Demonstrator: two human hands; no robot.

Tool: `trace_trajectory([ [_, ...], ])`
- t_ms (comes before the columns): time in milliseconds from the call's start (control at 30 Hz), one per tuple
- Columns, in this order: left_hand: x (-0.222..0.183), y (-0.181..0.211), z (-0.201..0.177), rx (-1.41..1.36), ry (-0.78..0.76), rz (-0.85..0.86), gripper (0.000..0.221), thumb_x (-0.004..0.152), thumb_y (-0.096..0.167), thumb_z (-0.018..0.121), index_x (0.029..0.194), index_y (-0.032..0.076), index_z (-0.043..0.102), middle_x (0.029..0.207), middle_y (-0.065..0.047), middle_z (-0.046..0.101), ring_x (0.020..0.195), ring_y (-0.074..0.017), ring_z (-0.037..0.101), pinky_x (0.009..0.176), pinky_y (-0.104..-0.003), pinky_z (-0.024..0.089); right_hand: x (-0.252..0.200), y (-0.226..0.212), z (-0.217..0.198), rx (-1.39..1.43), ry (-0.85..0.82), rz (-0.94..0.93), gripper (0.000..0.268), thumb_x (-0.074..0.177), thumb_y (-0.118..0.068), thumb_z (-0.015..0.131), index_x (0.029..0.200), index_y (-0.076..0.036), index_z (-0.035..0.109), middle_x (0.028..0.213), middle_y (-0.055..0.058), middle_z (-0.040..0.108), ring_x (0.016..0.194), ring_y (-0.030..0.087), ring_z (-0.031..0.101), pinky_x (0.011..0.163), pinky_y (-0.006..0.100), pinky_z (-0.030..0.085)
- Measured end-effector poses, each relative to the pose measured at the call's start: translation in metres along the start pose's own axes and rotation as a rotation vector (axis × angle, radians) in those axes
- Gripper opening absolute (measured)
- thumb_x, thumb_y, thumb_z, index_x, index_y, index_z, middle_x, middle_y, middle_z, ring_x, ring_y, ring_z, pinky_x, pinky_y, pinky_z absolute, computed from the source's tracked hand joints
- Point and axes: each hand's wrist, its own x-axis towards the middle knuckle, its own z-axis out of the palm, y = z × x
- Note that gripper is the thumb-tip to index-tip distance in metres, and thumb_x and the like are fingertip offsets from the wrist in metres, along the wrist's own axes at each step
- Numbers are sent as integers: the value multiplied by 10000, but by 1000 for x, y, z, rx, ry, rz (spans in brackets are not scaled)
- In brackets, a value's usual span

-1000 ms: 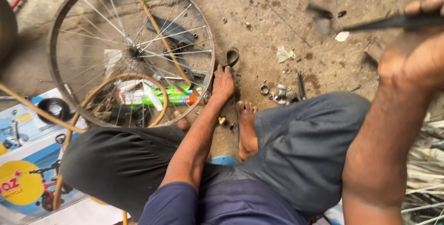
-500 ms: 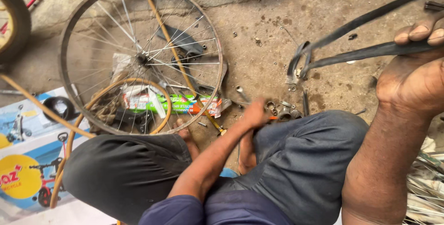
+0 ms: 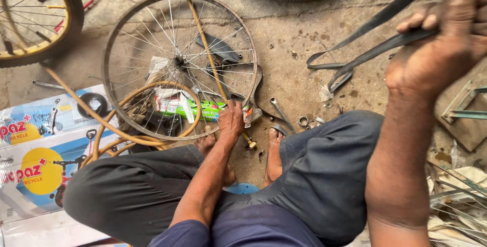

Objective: The person removes an inner tube and tire from a bicycle wheel rim by hand, then uses scissors to cut a rubber strip and handles the tube.

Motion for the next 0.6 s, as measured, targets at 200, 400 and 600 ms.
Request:
trace_trajectory([
  [200,20,-7,-90,-33,6,-6,214,876,81,603,1089,63,593,879,-190,653,723,-386,686,615,-517,543,-6,-3,-10,9,-37,-7,225,1286,-102,620,1078,-17,605,730,59,468,620,150,503,622,338,540],
  [400,103,-65,-345,72,520,105,226,813,99,658,1020,20,612,782,-196,618,658,-362,637,564,-487,511,4,-2,-36,29,43,-71,182,1224,-90,575,1053,-35,611,755,71,517,625,164,538,596,367,554],
  [600,44,-72,-485,-12,612,108,160,1022,162,717,918,44,685,763,-85,639,606,-258,571,580,-422,464,2,5,-67,167,225,31,222,1212,-93,509,1030,6,591,798,83,485,709,189,495,652,339,451],
])
